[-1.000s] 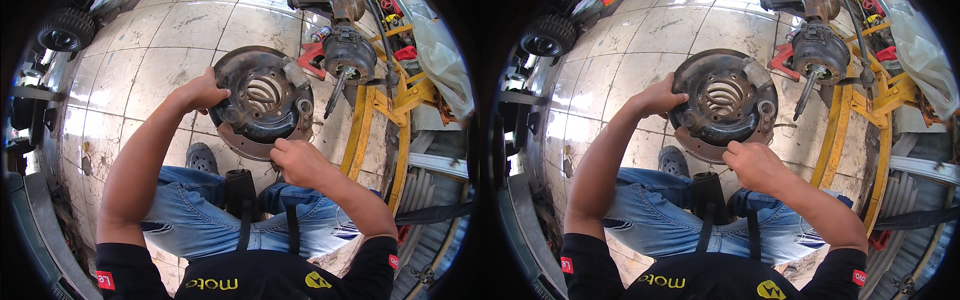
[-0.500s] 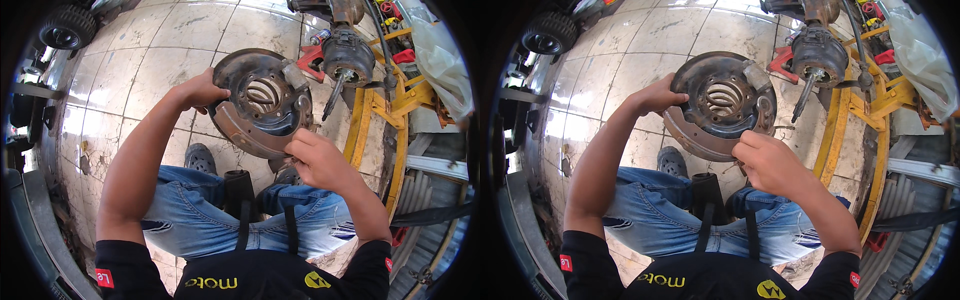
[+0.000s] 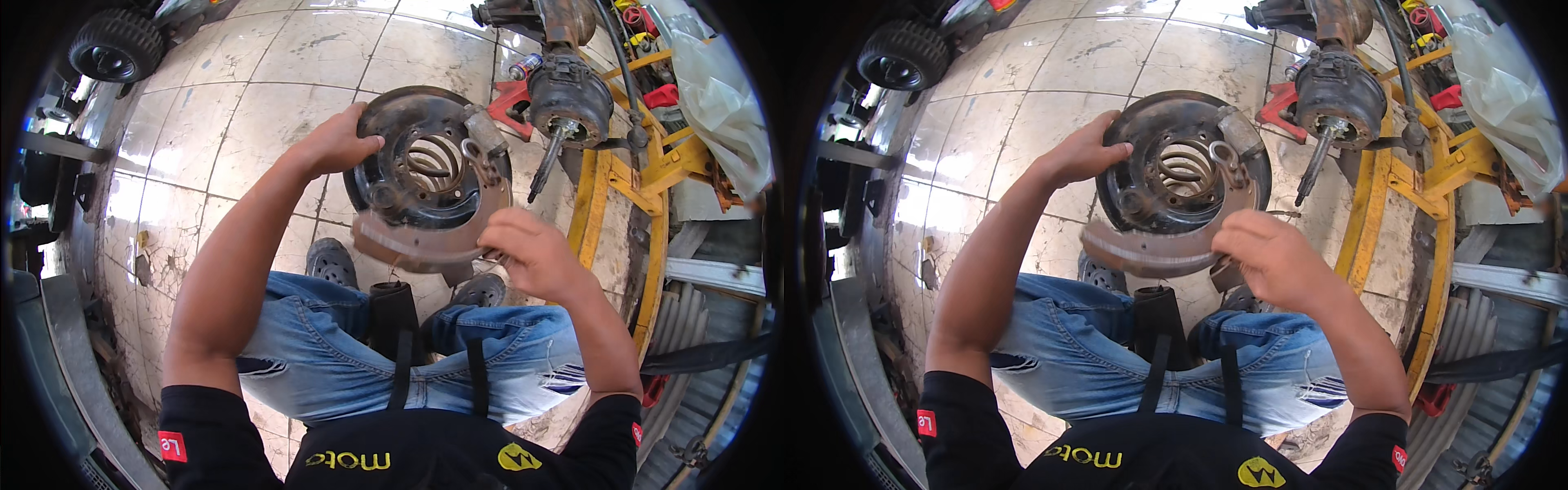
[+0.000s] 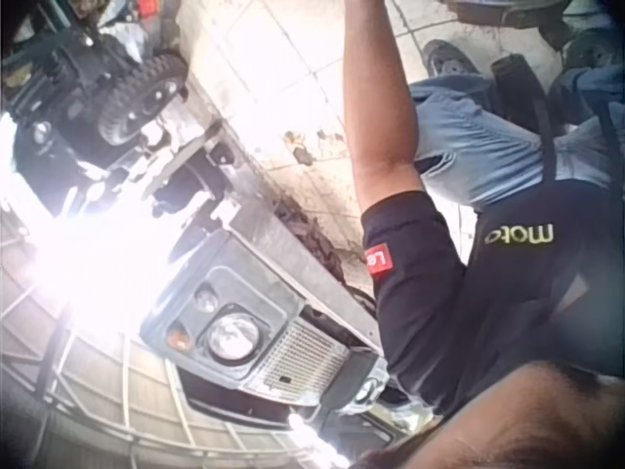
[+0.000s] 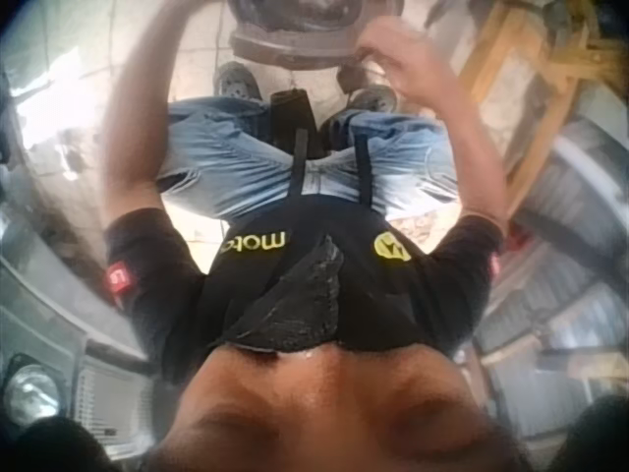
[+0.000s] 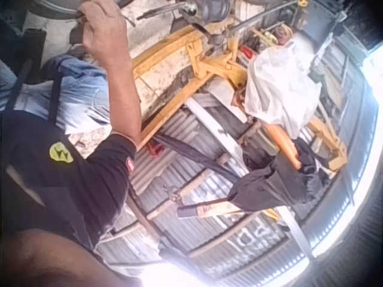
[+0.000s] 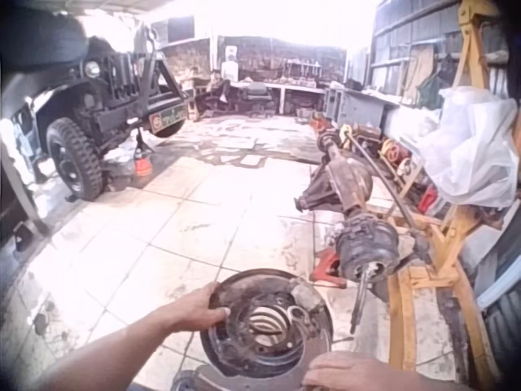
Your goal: The person assembles brake shoes and springs onto a brake drum while sitting on the floor. They fit the shoes into the drum, attach the return spring, and adjust the components by hand.
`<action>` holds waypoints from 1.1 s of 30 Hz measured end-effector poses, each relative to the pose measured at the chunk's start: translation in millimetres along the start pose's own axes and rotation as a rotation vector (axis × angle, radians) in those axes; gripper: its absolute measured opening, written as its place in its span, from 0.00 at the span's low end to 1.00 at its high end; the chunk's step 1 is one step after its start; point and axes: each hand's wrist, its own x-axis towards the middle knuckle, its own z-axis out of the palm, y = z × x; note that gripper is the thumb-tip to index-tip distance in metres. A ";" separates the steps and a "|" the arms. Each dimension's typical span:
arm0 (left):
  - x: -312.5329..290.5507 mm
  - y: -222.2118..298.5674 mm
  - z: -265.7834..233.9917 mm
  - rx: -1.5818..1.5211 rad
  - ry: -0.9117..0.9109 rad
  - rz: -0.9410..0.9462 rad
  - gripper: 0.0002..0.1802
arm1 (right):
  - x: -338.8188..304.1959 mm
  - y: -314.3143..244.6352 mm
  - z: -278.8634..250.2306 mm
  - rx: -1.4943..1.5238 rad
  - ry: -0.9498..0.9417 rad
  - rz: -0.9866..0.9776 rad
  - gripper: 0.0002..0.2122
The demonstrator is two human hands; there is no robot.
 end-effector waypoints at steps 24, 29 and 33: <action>-53.5 33.7 -8.7 -0.395 -0.426 -0.006 0.13 | -6.6 35.7 -28.0 1.258 0.549 0.784 0.20; -55.3 32.4 -2.3 -0.327 -0.534 -0.171 0.14 | -9.0 55.4 11.5 0.927 0.291 1.091 0.20; -52.3 25.3 -1.3 -0.304 -0.461 -0.224 0.14 | 4.1 67.3 18.0 0.756 0.282 1.068 0.23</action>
